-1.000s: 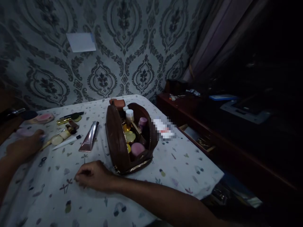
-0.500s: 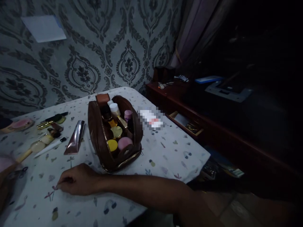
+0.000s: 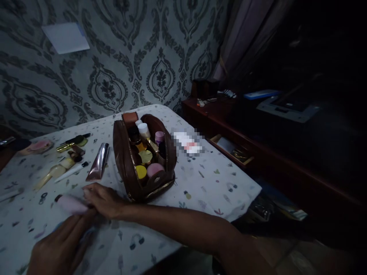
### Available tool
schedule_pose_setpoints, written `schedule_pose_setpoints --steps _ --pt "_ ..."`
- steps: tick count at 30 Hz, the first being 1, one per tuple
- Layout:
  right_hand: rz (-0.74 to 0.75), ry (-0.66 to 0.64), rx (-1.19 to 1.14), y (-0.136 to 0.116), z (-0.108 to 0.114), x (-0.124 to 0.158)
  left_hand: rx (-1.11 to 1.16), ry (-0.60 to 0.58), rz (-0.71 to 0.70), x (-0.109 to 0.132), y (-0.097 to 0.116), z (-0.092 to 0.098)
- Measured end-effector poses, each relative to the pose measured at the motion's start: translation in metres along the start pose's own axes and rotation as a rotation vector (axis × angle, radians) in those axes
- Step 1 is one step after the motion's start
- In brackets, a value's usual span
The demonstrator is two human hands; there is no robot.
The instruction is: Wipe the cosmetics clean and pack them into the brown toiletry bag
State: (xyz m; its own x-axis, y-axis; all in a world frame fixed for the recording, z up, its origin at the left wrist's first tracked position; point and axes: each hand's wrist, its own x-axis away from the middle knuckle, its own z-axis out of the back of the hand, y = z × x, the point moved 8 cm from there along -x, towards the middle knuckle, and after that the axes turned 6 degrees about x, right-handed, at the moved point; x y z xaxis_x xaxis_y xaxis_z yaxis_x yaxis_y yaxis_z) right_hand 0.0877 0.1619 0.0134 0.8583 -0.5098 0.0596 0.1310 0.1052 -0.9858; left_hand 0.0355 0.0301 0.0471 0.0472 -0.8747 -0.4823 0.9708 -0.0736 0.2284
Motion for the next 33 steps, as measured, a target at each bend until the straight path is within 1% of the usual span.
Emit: schedule_pose_setpoints --steps 2,4,6,7,10,11,13,16,18,22,26,29,31,33 --pt "0.0 0.013 0.011 -0.001 0.003 0.001 0.026 0.028 0.022 -0.006 0.002 0.004" --pt "-0.01 0.014 0.019 0.001 0.004 0.0 0.006 0.133 0.127 -0.017 -0.005 0.017" --pt "-0.019 0.006 0.032 0.006 0.003 -0.002 -0.056 0.26 0.196 -0.03 -0.012 0.032" --pt "-0.013 0.002 0.045 0.008 0.001 -0.003 -0.064 0.26 0.191 -0.038 -0.013 0.032" --pt "0.063 0.023 0.087 0.01 -0.001 -0.007 -0.063 0.137 0.051 -0.06 -0.013 0.016" --pt "0.091 0.037 0.082 0.01 -0.001 -0.009 -0.058 0.089 0.007 -0.064 -0.015 0.008" --pt "0.118 0.052 0.046 0.011 -0.002 -0.01 -0.115 0.07 -0.027 -0.067 -0.024 -0.001" --pt "0.103 0.047 0.002 0.015 -0.004 -0.012 -0.167 0.017 0.044 -0.067 -0.049 -0.008" --pt "0.088 0.039 -0.015 0.018 -0.006 -0.012 -0.14 0.022 0.133 -0.067 -0.066 -0.005" --pt "0.077 0.036 -0.099 0.023 -0.007 -0.013 0.077 0.11 0.347 -0.063 -0.092 0.007" --pt "0.016 0.03 -0.308 0.027 -0.005 -0.009 0.325 0.117 0.52 -0.057 -0.106 0.007" --pt "-0.052 0.02 -0.488 0.026 -0.006 -0.004 0.639 0.143 0.625 -0.053 -0.119 0.003" --pt "-0.107 -0.016 -0.614 0.024 -0.01 -0.001 0.898 0.215 0.689 -0.049 -0.128 0.0" --pt "-0.154 -0.044 -0.724 0.02 -0.016 0.001 1.088 0.281 0.736 -0.045 -0.134 -0.001"
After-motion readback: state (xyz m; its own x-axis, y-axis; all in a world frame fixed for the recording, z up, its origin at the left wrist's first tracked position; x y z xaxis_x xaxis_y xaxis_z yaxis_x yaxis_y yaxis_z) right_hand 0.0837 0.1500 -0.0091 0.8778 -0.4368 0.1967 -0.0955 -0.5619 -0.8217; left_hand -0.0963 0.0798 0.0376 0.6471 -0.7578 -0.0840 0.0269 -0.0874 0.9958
